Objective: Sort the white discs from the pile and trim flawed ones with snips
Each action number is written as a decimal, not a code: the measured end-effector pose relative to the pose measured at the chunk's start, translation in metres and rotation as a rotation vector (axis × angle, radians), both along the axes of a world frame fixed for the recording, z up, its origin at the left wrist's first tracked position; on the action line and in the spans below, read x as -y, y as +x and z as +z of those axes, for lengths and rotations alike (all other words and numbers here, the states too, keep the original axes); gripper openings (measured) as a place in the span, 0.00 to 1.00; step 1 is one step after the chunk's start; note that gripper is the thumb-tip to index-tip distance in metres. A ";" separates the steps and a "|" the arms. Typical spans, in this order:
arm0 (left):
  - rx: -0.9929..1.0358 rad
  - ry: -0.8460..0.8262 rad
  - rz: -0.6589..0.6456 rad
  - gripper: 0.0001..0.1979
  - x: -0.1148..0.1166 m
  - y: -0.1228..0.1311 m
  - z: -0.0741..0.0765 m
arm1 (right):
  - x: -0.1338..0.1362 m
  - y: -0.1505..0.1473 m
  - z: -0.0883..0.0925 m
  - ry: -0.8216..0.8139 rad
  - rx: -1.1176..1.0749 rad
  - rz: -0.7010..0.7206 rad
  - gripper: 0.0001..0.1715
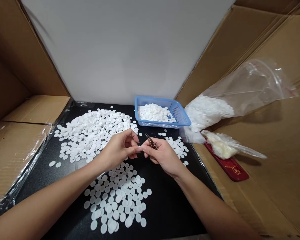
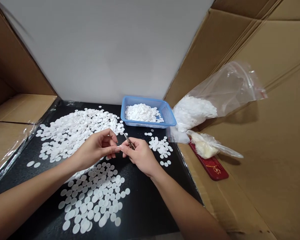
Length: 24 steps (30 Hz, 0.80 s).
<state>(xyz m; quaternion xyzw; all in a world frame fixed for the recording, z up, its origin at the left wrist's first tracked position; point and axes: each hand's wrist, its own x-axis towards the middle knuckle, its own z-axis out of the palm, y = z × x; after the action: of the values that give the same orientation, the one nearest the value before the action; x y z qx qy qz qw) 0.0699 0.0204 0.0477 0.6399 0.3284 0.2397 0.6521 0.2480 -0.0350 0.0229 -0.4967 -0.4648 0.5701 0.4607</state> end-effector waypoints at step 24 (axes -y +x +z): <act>0.130 0.088 -0.040 0.05 0.004 -0.002 0.000 | 0.008 -0.006 0.008 -0.003 -0.173 0.011 0.22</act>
<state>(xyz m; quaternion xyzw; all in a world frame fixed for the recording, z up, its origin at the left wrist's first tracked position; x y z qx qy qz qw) 0.0682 0.0160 0.0479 0.6574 0.2616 0.2817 0.6481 0.2417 -0.0427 0.0309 -0.4437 -0.4253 0.6140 0.4952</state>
